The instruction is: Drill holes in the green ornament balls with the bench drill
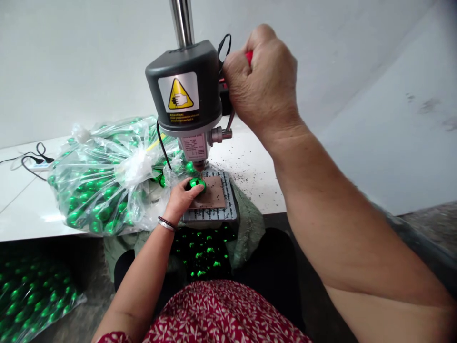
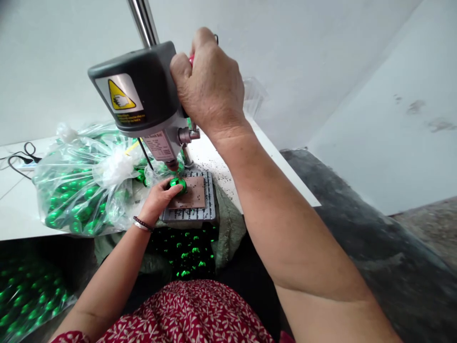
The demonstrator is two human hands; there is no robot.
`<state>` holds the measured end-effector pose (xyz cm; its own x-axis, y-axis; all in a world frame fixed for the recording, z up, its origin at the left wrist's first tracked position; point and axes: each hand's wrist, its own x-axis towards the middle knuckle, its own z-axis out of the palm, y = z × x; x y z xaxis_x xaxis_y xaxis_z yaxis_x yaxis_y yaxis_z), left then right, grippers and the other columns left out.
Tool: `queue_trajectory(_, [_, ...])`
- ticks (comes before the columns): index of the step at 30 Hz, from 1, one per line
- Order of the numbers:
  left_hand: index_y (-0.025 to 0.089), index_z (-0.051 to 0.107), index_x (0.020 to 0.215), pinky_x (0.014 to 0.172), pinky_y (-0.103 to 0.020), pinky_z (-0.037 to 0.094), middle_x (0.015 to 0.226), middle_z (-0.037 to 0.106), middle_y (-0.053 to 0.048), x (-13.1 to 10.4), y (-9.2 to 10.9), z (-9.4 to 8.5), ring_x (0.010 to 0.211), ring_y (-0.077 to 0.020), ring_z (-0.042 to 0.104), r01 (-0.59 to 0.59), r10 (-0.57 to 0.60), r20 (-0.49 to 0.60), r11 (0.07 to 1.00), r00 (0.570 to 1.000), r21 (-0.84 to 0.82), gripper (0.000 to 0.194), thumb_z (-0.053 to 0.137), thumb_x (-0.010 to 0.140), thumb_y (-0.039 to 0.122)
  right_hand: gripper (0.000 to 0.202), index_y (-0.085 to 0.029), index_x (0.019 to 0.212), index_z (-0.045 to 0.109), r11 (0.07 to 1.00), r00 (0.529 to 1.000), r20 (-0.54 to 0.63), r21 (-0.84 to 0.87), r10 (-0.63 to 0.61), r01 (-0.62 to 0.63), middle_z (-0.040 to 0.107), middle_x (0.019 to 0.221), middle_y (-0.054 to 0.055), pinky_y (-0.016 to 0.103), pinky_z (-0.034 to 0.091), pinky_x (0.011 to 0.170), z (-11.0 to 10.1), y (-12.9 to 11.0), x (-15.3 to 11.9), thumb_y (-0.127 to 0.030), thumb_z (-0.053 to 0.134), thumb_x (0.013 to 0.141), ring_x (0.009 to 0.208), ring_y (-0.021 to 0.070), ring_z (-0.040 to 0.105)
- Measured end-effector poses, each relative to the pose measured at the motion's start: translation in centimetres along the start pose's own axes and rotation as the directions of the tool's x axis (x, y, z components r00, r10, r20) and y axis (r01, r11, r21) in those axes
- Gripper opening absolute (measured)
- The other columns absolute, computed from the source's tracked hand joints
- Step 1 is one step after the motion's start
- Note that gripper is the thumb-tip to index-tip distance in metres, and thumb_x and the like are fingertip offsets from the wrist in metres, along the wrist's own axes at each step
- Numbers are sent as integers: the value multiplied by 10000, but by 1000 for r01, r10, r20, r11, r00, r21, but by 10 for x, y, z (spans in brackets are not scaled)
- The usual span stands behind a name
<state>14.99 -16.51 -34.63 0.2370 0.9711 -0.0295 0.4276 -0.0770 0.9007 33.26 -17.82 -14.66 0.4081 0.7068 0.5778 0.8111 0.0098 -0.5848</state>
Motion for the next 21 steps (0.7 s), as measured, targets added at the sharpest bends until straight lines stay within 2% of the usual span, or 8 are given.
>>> queue_trajectory(7, [151,707,1114,816,-298,479,928,724,-27,2,6,-2,872,-193,635,14,-13,-7,995,1000,94,501,701,705,440,133,-191,846,331,1000,1000,-9,7,-9,9,358,769,-11,377,428,949,-1,-1,0,-282,325,944,821,144,478])
queue_trajectory(11, [143,694,1146,845,-323,489,965,731,-53,0,12,2,903,-215,650,-37,33,20,979,999,200,498,724,714,388,148,-198,813,299,999,1000,-28,35,-13,14,326,752,-17,373,426,938,-1,0,0,-269,349,932,743,116,407])
queue_trajectory(16, [129,692,1127,959,-357,472,1116,714,-106,-1,8,14,1026,-234,639,-159,162,9,956,987,248,482,776,681,291,151,-185,828,362,999,999,-40,40,-19,21,306,733,-29,319,400,883,0,0,0,-294,372,932,659,78,231])
queue_trajectory(21, [148,691,1139,885,-332,503,1041,737,-72,-2,4,19,951,-218,657,-124,125,5,973,992,193,469,771,702,299,144,-180,847,412,999,999,-52,39,1,1,329,710,-34,263,318,764,0,0,-1,-303,394,920,645,80,233])
